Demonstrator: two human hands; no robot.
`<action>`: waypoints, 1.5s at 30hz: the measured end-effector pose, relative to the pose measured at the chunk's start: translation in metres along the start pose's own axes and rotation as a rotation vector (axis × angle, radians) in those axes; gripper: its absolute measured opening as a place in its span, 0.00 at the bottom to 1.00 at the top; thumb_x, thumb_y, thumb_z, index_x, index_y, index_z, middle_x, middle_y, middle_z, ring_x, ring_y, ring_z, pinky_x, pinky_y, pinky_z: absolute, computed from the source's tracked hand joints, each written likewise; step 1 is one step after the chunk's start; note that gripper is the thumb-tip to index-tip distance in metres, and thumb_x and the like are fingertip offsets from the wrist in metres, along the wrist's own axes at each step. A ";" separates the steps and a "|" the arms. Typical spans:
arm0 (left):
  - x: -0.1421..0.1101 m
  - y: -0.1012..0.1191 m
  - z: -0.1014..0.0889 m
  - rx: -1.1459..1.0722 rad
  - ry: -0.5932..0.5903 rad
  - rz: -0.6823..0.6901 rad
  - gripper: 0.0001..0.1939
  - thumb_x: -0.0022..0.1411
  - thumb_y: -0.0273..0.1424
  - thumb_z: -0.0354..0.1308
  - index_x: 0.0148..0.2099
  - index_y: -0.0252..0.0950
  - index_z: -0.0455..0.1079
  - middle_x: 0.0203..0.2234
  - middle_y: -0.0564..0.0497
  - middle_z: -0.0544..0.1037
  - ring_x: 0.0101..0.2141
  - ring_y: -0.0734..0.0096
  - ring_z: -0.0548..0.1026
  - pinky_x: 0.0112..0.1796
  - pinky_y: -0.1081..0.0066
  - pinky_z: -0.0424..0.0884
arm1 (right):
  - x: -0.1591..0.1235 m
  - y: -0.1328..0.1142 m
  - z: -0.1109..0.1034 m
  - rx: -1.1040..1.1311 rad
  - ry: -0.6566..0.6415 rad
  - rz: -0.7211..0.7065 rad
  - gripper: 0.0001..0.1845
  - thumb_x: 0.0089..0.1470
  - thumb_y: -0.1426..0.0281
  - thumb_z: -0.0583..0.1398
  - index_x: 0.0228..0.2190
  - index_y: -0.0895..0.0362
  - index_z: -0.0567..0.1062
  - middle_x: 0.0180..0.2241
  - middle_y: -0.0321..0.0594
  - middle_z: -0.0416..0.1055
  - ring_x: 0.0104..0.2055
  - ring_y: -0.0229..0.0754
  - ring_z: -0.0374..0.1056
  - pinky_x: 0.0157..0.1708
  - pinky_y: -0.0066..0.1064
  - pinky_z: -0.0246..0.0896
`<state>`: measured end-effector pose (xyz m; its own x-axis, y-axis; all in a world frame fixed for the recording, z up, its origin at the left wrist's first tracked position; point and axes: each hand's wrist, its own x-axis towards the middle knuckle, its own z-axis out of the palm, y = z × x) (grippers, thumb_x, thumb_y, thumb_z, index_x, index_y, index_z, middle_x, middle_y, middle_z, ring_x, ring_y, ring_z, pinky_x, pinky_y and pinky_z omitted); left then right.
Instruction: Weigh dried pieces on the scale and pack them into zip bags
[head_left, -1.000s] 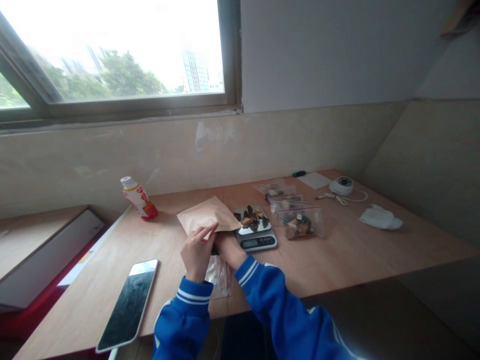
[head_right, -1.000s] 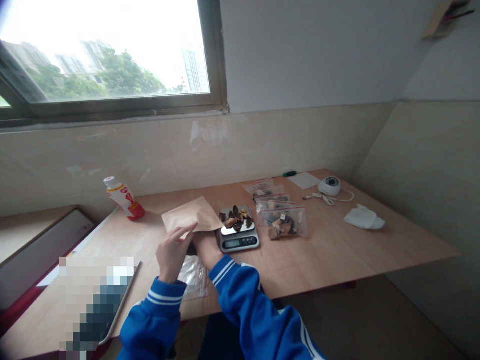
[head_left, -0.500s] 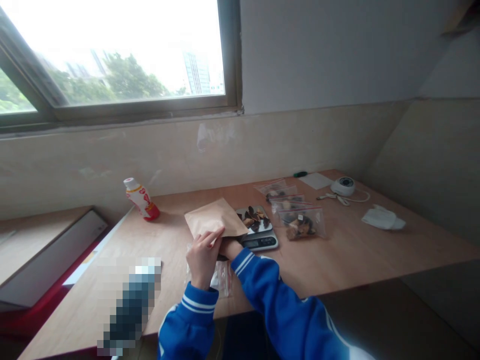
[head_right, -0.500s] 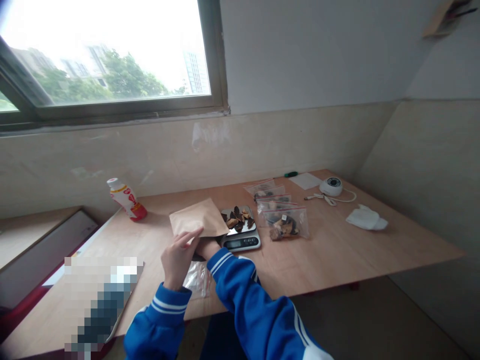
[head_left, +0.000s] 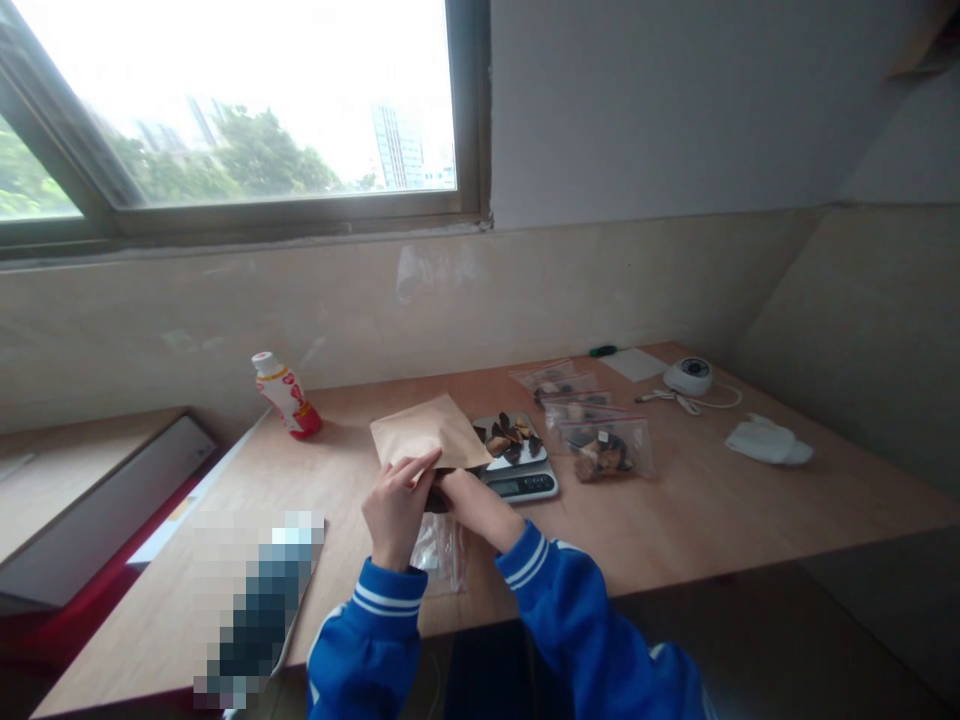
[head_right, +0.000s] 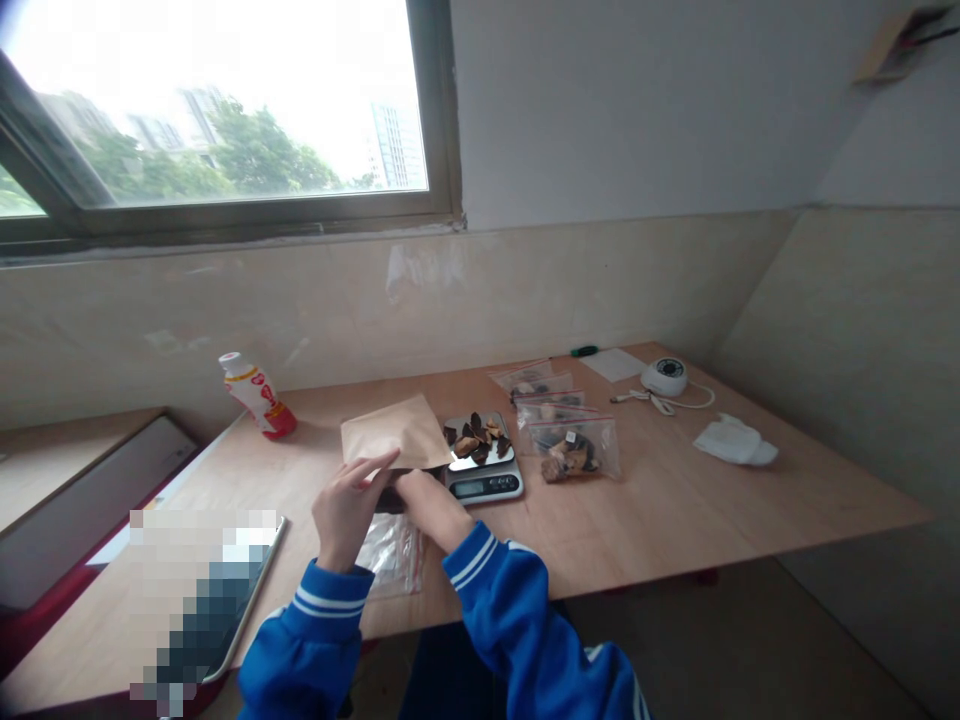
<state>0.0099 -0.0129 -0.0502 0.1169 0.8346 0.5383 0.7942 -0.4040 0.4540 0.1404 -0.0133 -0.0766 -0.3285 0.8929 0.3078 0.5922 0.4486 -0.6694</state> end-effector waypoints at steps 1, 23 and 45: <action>0.001 0.000 -0.001 0.000 -0.001 -0.006 0.11 0.60 0.32 0.58 0.45 0.49 0.76 0.34 0.57 0.80 0.30 0.73 0.73 0.27 0.76 0.63 | -0.002 -0.002 -0.003 0.041 0.010 -0.038 0.15 0.53 0.82 0.56 0.38 0.58 0.78 0.39 0.44 0.78 0.41 0.44 0.74 0.41 0.30 0.69; 0.017 -0.028 -0.009 0.074 0.064 -0.108 0.11 0.60 0.34 0.58 0.44 0.51 0.77 0.34 0.58 0.81 0.31 0.72 0.72 0.28 0.75 0.62 | -0.033 0.069 -0.050 0.014 0.435 0.024 0.11 0.54 0.76 0.56 0.35 0.54 0.77 0.39 0.42 0.76 0.48 0.46 0.69 0.51 0.42 0.63; -0.033 -0.048 0.030 -0.014 -0.459 0.227 0.20 0.55 0.39 0.61 0.51 0.41 0.71 0.47 0.45 0.75 0.46 0.58 0.73 0.44 0.60 0.71 | -0.144 0.039 -0.054 0.060 0.544 0.196 0.17 0.55 0.79 0.49 0.30 0.54 0.76 0.30 0.42 0.73 0.36 0.45 0.69 0.37 0.37 0.65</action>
<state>-0.0148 -0.0099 -0.1110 0.5380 0.8023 0.2585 0.7108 -0.5967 0.3725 0.2505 -0.1223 -0.1111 0.2183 0.8571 0.4665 0.5556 0.2839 -0.7815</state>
